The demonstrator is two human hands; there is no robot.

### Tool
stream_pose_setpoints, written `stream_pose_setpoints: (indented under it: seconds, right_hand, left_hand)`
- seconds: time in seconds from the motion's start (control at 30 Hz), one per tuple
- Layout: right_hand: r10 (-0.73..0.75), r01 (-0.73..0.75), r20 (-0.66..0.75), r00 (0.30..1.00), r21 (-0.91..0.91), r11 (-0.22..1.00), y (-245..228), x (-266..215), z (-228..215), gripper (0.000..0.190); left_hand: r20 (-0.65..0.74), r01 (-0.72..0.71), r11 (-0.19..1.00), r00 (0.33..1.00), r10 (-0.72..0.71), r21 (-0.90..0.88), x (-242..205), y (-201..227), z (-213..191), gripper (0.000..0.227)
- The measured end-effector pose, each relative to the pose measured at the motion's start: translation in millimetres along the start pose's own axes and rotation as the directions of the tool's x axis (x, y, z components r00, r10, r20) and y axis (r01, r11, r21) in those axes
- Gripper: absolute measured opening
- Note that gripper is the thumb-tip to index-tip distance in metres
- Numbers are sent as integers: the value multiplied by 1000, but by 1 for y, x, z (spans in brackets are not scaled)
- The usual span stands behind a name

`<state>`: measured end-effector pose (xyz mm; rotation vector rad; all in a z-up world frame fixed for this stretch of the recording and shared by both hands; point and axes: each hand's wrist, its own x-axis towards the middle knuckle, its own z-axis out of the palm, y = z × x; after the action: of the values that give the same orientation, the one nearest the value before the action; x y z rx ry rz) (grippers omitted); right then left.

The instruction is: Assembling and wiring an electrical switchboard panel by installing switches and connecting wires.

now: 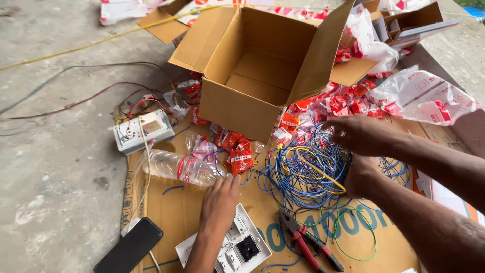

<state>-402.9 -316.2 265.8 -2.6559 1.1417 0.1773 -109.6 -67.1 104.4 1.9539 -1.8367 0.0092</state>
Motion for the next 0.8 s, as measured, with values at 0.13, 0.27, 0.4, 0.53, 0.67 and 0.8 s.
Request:
stream_pose_setpoints:
  seconds: [0.13, 0.27, 0.4, 0.53, 0.67, 0.8]
  right_hand:
    - [-72, 65, 161, 984, 47, 997, -58, -18, -23, 44]
    - [-552, 559, -101, 828, 247, 792, -95, -34, -30, 58]
    - [-677, 655, -113, 727, 410, 635, -144, -49, -35, 78]
    - [-656, 540, -17, 755, 584, 606, -188, -58, -34, 66]
    - [-642, 469, 54, 765, 637, 612, -179, -42, -24, 47]
    - [-483, 548, -260, 836, 433, 716, -136, -31, -56, 34]
  left_hand:
    - [132, 123, 989, 985, -111, -86, 20, 22, -6, 15]
    - [-160, -201, 979, 967, 196, -18, 24, 84, -121, 11]
    - [-363, -265, 958, 908, 209, -111, 23, 96, -188, 23]
    - [-432, -348, 924, 866, 252, -158, 25, 105, -222, 17]
    - [-300, -427, 899, 849, 435, 98, 22, 85, -254, 26]
    - [-238, -303, 869, 879, 414, 391, 0, 68, -281, 23]
